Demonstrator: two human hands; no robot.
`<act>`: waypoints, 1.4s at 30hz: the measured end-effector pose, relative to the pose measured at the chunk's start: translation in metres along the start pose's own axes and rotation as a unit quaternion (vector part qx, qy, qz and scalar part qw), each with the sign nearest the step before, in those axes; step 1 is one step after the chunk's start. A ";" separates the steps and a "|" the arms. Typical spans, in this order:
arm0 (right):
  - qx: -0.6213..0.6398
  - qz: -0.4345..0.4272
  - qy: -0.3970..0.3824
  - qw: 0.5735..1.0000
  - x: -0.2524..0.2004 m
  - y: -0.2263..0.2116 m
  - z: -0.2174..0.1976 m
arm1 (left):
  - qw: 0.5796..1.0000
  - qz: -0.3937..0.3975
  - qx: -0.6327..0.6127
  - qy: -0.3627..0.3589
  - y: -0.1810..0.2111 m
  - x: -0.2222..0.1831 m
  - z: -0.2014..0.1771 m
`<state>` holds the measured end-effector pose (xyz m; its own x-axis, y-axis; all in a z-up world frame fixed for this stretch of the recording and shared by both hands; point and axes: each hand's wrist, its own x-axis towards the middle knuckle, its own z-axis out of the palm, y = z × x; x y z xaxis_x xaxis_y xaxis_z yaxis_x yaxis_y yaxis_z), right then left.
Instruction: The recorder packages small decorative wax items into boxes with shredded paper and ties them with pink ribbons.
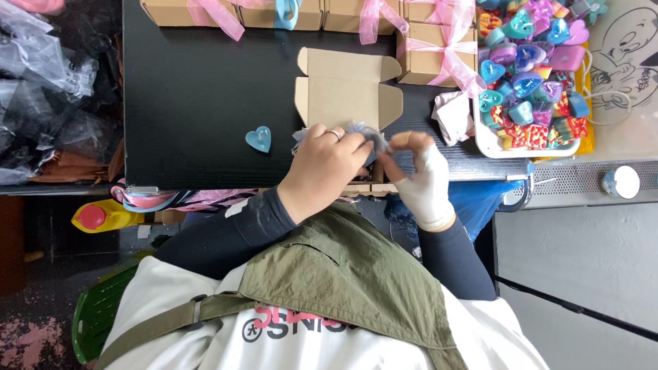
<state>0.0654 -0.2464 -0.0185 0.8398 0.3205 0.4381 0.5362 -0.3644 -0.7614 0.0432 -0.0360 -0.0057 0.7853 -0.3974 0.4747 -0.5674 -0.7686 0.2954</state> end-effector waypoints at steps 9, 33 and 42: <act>-0.105 -0.196 -0.106 0.969 0.001 -0.008 -0.017 | 0.999 0.003 0.017 -0.043 0.000 0.008 0.006; -0.314 -0.234 -0.124 0.912 -0.007 -0.018 -0.011 | 0.998 0.008 -0.001 -0.067 -0.010 0.005 0.020; -0.323 -0.305 -0.062 0.893 -0.026 0.011 -0.016 | 0.997 0.017 -0.017 -0.078 -0.008 0.010 0.013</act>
<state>0.0503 -0.2730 -0.0304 0.3797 0.7123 0.5903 0.8617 -0.5045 0.0545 0.0591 -0.0406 -0.0142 0.7925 -0.4983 0.3516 -0.6008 -0.7369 0.3099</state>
